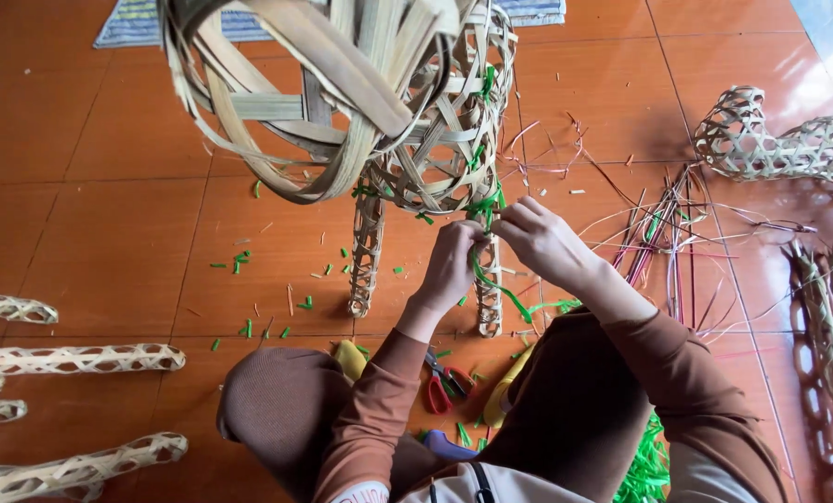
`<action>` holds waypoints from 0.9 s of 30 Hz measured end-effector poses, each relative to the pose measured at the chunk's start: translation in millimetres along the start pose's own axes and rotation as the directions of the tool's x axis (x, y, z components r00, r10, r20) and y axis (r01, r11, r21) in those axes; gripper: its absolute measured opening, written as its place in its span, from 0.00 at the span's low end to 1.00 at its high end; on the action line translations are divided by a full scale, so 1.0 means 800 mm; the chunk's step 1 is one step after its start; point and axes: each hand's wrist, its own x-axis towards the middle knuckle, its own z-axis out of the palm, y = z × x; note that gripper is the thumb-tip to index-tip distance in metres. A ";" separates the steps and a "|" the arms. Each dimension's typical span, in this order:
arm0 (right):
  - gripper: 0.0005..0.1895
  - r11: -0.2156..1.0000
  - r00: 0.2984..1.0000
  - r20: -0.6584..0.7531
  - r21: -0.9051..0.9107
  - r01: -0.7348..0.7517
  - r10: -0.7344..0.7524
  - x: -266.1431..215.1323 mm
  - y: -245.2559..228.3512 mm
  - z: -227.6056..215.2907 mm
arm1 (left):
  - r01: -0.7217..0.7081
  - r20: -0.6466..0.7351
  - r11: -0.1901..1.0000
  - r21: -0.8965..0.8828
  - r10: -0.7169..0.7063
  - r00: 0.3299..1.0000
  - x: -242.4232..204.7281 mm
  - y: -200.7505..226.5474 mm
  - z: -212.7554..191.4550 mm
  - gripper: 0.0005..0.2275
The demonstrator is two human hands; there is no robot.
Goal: Assembling a decorative bamboo structure by weaving strips and securing joints with plastic ties and scissors.
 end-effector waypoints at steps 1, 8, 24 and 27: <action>0.05 0.998 0.999 0.003 0.053 -0.035 0.035 -0.003 -0.001 0.001 | 0.080 -0.015 0.996 -0.050 -0.080 0.997 -0.005 -0.001 0.004 0.05; 0.04 0.898 0.984 0.052 0.402 -0.177 0.170 -0.013 0.012 0.015 | 0.136 -0.072 0.987 -0.084 -0.142 0.987 0.003 -0.007 0.011 0.12; 0.11 0.846 0.975 0.022 0.494 -0.201 0.219 -0.021 0.016 0.026 | -0.190 -0.285 0.918 0.349 0.297 0.911 -0.019 -0.038 0.034 0.05; 0.05 0.896 0.981 -0.001 0.406 -0.178 0.196 -0.013 0.009 0.017 | -0.242 -0.266 0.904 0.353 0.345 0.900 -0.014 -0.026 0.023 0.01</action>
